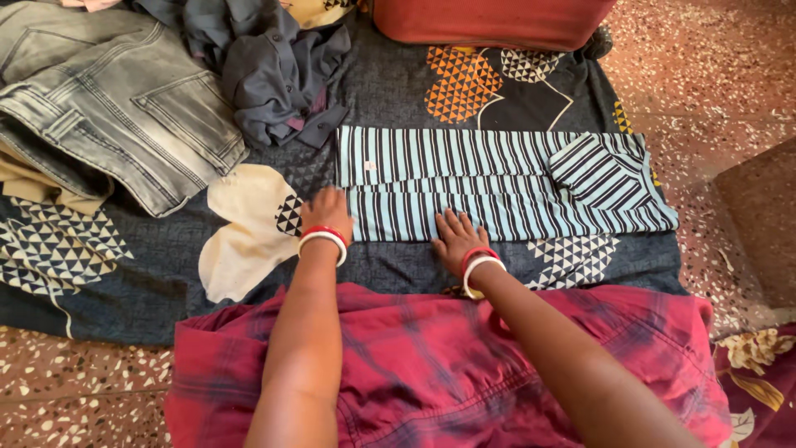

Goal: The person folds a pair of dark trousers and places them into an open suitcase. Then the person folds a striped shirt on the floor and places it into the suitcase.

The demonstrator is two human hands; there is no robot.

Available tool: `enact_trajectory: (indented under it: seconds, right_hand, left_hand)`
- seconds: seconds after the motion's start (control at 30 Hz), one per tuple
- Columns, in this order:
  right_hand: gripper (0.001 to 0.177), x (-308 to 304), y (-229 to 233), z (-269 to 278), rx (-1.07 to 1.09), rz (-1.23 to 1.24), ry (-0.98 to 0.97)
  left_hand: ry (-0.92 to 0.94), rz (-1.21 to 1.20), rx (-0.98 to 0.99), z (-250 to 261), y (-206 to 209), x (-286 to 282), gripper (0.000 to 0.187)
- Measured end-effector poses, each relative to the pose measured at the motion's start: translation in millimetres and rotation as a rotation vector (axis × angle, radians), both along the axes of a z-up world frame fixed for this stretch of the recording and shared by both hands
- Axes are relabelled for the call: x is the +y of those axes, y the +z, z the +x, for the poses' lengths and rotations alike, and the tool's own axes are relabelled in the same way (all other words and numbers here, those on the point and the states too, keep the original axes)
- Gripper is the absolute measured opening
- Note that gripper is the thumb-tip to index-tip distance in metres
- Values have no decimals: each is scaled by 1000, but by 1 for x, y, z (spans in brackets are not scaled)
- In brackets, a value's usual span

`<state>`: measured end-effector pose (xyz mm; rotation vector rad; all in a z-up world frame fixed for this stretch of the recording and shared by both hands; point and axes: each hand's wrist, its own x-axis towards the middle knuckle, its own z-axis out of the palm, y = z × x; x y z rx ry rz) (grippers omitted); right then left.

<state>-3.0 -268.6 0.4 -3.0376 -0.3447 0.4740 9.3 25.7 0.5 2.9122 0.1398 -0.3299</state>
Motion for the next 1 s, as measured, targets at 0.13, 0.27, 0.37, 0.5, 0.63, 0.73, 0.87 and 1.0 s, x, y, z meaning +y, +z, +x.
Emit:
enact_trajectory:
  seconds: [0.13, 0.27, 0.37, 0.5, 0.63, 0.73, 0.87, 1.0]
  right_hand:
    - [62, 13, 5, -3, -22, 22, 88]
    - [62, 37, 11, -15, 73, 59, 143]
    - [60, 46, 17, -21, 53, 31, 128]
    - [58, 47, 27, -18, 91, 36, 133]
    - [58, 46, 30, -17, 121, 33, 130]
    - [59, 46, 28, -17, 102, 23, 158]
    - [61, 46, 22, -19, 68, 9, 197]
    - [61, 38, 8, -21, -16, 61, 218]
  left_hand:
    - [199, -233, 1, 9, -4, 17, 37]
    - [287, -354, 154, 13, -13, 30, 29]
    - [285, -371, 234, 14, -18, 33, 29]
    - [307, -322, 321, 15, -16, 28, 44]
    - [303, -295, 295, 9, -10, 24, 40]
    - [321, -161, 301, 6, 0, 23, 30]
    - [261, -65, 327, 1, 16, 18, 41]
    - [225, -6, -99, -7, 18, -4, 26]
